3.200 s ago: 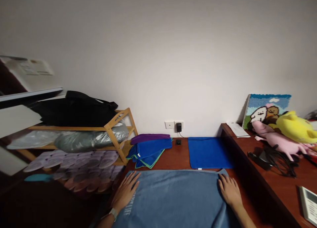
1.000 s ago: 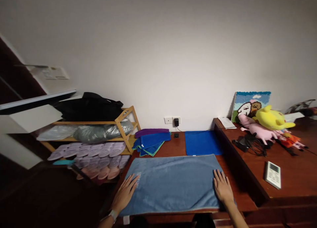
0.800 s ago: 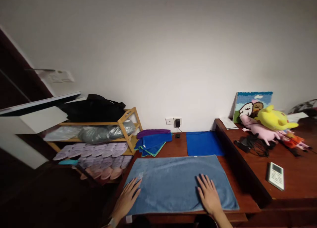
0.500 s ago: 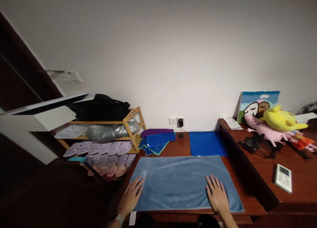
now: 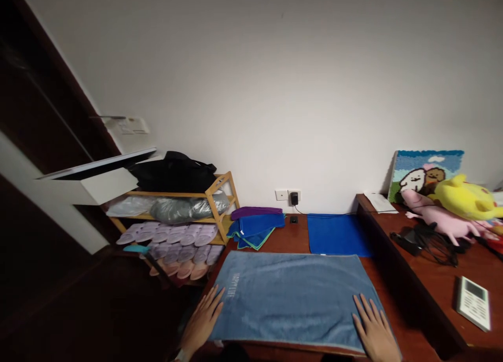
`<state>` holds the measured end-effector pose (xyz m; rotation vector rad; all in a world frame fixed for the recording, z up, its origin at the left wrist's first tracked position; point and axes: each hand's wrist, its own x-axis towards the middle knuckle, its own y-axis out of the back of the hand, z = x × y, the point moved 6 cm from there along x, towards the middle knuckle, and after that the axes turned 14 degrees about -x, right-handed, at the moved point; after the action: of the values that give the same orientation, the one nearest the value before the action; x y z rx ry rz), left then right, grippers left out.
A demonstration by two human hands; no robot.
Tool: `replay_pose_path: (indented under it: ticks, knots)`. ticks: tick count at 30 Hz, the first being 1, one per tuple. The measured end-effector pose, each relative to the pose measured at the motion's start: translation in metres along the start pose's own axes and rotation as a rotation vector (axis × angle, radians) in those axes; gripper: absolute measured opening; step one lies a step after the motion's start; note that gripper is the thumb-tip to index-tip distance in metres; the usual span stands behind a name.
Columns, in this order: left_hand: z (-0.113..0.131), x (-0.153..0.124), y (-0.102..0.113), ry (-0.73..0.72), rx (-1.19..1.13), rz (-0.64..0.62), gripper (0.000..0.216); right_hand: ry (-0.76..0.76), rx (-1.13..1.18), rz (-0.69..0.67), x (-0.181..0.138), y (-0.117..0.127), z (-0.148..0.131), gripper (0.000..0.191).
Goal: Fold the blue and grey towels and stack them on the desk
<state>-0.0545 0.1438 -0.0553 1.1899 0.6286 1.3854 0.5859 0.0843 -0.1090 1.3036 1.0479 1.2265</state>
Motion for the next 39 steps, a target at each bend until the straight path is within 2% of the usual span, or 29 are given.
replay_pose_path:
  ticks: [4,6,8,11,15,17,19,22,25,29,32,35,39]
  knots:
    - [-0.002,-0.001,-0.001,0.008,0.018,-0.029,0.050,-0.125,-0.038,0.004,-0.016,-0.034,0.047,0.076]
    - [-0.003,0.001,-0.002,0.006,0.028,-0.025,0.049,-0.130,-0.047,0.018,-0.017,-0.039,0.053,0.075]
    - [-0.004,0.006,-0.001,-0.005,0.033,0.007,0.048,-0.115,-0.034,0.053,-0.008,-0.031,0.044,0.074]
    - [0.001,0.025,0.002,-0.023,0.025,0.077,0.048,-0.109,0.014,0.109,0.024,0.000,0.002,0.076]
    - [0.017,0.072,-0.008,-0.072,-0.010,0.057,0.048,0.072,0.065,0.085,0.086,0.050,-0.095,0.067]
    - [0.021,0.094,-0.020,-0.070,-0.022,0.017,0.049,0.154,0.062,0.042,0.113,0.062,-0.134,0.062]
    - [0.018,0.109,-0.032,-0.034,-0.027,-0.007,0.051,0.161,0.047,-0.018,0.131,0.059,-0.151,0.061]
    - [0.006,0.116,-0.045,0.015,-0.038,0.001,0.050,0.086,0.025,-0.060,0.145,0.040,-0.133,0.062]
    - [-0.003,0.115,-0.049,0.024,-0.055,0.020,0.050,-0.017,-0.037,-0.066,0.146,0.018,-0.080,0.064]
    - [-0.002,0.114,-0.046,0.023,-0.074,0.034,0.049,-0.150,-0.128,-0.128,0.136,-0.003,-0.001,0.070]
    - [0.002,0.115,-0.044,0.024,-0.074,0.029,0.049,-0.188,-0.138,-0.146,0.129,-0.009,0.031,0.073]
    - [0.005,0.117,-0.040,0.030,-0.062,0.016,0.049,-0.218,-0.163,-0.126,0.129,-0.006,0.033,0.074]
    - [0.010,0.127,-0.028,0.045,-0.027,0.059,0.049,-0.188,-0.145,0.060,0.142,0.023,-0.008,0.074]
